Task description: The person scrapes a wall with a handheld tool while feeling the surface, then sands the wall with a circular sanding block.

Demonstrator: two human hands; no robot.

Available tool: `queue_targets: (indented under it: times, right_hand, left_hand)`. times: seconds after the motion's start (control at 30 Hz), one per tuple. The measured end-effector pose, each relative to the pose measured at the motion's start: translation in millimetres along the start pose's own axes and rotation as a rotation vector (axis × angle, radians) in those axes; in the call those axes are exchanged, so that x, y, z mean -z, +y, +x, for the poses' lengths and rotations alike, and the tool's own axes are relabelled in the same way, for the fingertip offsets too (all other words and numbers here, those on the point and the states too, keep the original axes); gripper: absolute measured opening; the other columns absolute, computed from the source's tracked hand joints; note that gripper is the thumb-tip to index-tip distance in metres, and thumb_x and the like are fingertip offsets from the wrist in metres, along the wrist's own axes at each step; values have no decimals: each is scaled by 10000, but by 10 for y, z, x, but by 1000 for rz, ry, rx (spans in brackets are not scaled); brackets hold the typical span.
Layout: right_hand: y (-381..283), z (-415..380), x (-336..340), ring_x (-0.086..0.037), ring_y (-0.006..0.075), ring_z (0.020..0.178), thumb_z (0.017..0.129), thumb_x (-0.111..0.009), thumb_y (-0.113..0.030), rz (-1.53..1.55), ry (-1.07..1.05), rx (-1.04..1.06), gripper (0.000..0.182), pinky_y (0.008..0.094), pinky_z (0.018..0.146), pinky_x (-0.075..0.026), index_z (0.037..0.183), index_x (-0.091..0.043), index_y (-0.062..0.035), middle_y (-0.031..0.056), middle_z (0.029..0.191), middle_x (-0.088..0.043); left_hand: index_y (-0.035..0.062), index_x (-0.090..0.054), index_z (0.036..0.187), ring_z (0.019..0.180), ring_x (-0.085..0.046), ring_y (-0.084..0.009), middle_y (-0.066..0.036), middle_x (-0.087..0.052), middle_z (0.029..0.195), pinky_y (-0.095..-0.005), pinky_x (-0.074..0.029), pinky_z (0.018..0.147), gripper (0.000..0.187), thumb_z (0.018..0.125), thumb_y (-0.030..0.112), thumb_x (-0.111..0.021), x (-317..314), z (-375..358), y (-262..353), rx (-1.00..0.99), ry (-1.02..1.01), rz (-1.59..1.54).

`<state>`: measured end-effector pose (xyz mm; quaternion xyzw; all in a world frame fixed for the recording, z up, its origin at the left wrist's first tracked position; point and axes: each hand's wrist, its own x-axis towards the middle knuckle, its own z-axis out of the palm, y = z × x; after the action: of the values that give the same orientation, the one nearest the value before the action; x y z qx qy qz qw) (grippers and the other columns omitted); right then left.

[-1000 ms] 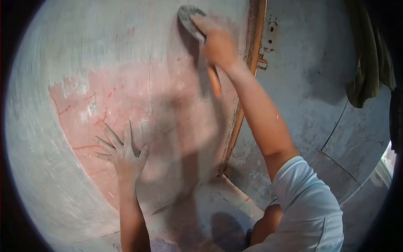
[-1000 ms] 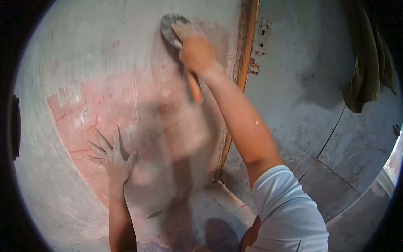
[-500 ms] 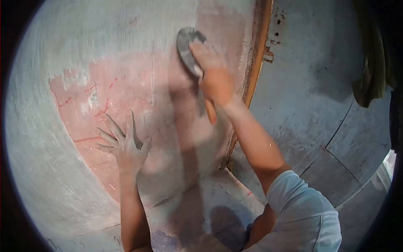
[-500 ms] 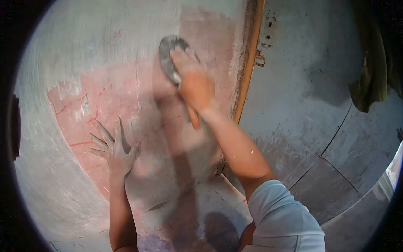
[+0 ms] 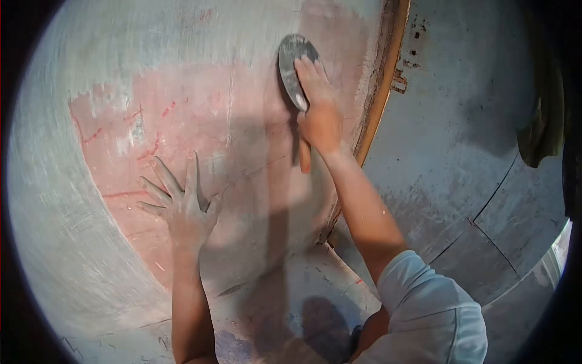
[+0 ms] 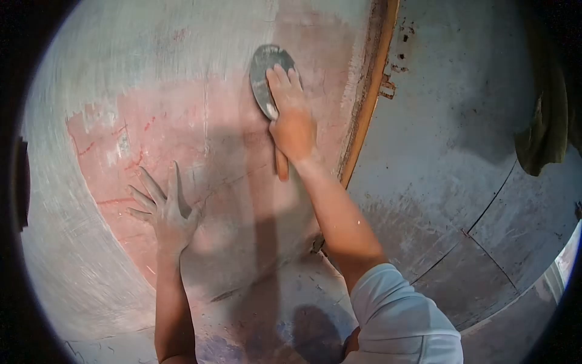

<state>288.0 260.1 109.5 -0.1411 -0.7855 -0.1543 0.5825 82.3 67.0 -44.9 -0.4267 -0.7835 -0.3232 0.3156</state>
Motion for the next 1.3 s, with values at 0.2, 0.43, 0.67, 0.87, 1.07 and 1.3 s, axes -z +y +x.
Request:
queue_targets:
  times: [0.2, 0.43, 0.67, 0.87, 1.07, 1.3]
  right_hand:
    - [-29, -413, -13, -368, 428, 1558, 663, -552, 211, -3, -41, -32, 982, 524, 1273, -317, 1586, -501, -120, 158, 1638, -483]
    - [-30, 124, 58, -383, 398, 1556, 704, -576, 174, -85, -10, -13, 910, 535, 1287, -287, 1571, -513, -96, 155, 1620, -506]
    - [-38, -328, 98, -395, 410, 1550, 673, -579, 208, -56, -66, -40, 938, 560, 1267, -297, 1556, -539, -106, 167, 1601, -526]
    - [49, 393, 247, -432, 421, 1515, 730, -559, 185, -79, 3, 39, 822, 511, 1236, -356, 1514, -563, -61, 178, 1564, -561]
    - [-122, -346, 250, -404, 417, 1535, 723, -586, 190, -2, -145, -71, 862, 542, 1278, -296, 1539, -547, -86, 171, 1597, -529]
    - [223, 930, 314, -540, 408, 1414, 747, -571, 146, -139, 98, 100, 757, 459, 1177, -448, 1468, -622, -79, 178, 1493, -621]
  left_hand:
    - [340, -265, 1714, 1539, 77, -691, -298, 47, 1769, -917, 28, 1065, 1068, 809, 587, -776, -74, 10, 6, -10, 69, 58]
    - [344, -245, 1718, 1539, 63, -693, -291, 64, 1771, -917, 8, 1072, 1084, 805, 555, -790, -11, 10, 26, 1, -4, 25]
    - [343, -251, 1717, 1540, 70, -691, -287, 61, 1773, -915, 11, 1074, 1097, 792, 584, -788, -53, 10, 20, -5, 69, 57]
    - [340, -252, 1717, 1540, 71, -691, -286, 58, 1774, -914, 11, 1077, 1101, 790, 609, -782, -65, 13, 20, -12, 45, 53]
    - [341, -256, 1716, 1540, 72, -691, -288, 48, 1773, -911, 17, 1080, 1071, 817, 605, -774, -39, 9, 28, 11, 34, 48]
    - [345, -274, 1711, 1540, 47, -693, -285, 40, 1774, -916, 14, 1073, 1061, 820, 637, -770, -117, 2, -23, -38, 103, 63]
